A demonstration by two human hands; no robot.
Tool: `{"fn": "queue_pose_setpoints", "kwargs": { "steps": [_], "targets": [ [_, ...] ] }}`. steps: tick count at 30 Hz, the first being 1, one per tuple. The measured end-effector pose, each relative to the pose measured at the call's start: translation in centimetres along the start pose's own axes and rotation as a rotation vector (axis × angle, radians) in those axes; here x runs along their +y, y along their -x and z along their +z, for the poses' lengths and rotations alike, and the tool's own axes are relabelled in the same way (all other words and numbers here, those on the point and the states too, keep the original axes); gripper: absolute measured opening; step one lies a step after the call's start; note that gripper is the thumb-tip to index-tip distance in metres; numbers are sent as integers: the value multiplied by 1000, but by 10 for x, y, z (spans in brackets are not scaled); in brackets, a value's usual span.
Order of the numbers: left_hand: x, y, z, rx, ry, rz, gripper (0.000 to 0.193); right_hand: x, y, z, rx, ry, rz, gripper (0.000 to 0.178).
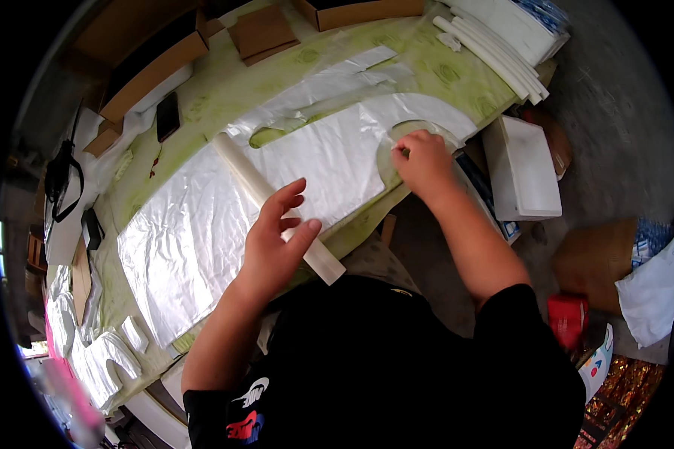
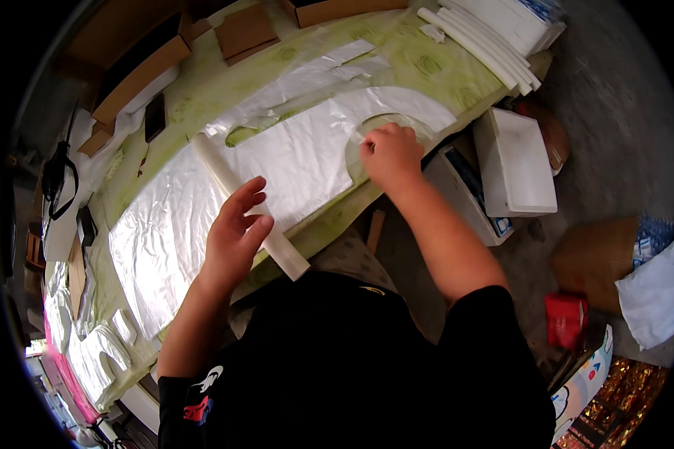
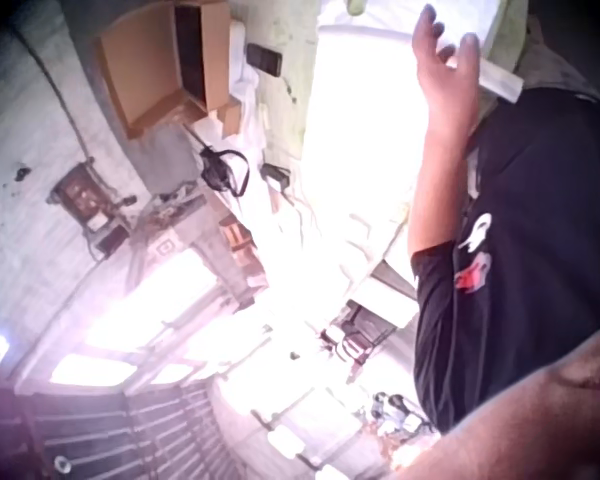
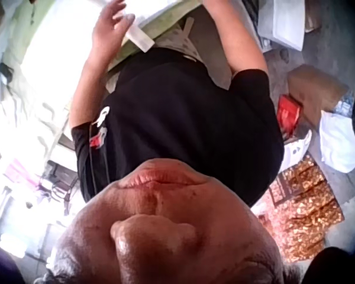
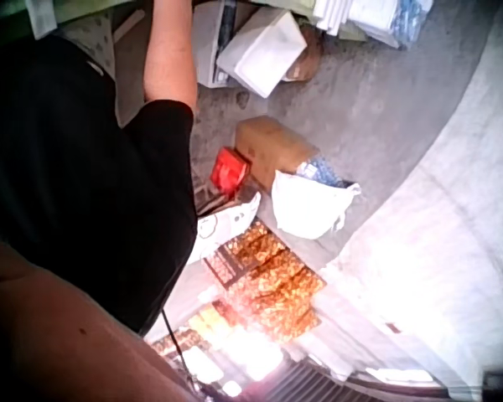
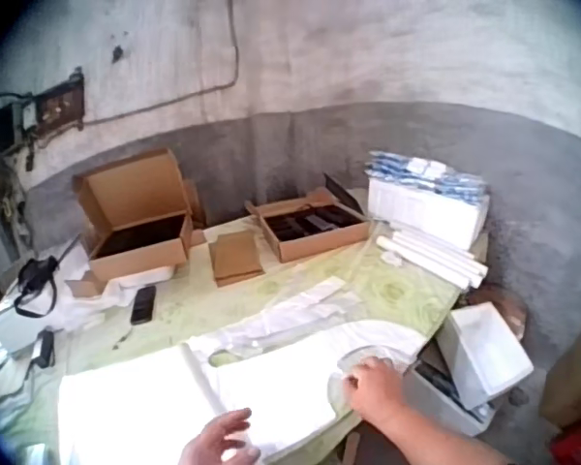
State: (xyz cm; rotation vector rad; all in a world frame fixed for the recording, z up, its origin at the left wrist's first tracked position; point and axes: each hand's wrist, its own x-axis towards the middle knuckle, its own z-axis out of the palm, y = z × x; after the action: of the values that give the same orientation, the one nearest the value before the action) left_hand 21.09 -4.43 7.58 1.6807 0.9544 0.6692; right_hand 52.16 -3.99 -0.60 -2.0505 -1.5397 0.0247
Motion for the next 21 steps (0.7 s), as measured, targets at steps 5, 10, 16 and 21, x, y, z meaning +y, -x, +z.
{"fn": "queue_pose_setpoints", "kwargs": {
  "steps": [5, 10, 16, 21],
  "targets": [
    [8, -29, 14, 105, 491, -301, 70, -98, 39, -27, 132, -275, -528, 16],
    [-9, -24, -28, 291, 874, -189, 60, -143, 62, -38, -62, -679, -659, 31],
    [-48, 71, -141, 792, 904, -153, 53, -108, 74, -16, -187, -760, -498, 29],
    [-100, 116, -175, 982, 954, -357, 50, -115, 79, -4, -329, -757, -623, 24]
  ]
}}
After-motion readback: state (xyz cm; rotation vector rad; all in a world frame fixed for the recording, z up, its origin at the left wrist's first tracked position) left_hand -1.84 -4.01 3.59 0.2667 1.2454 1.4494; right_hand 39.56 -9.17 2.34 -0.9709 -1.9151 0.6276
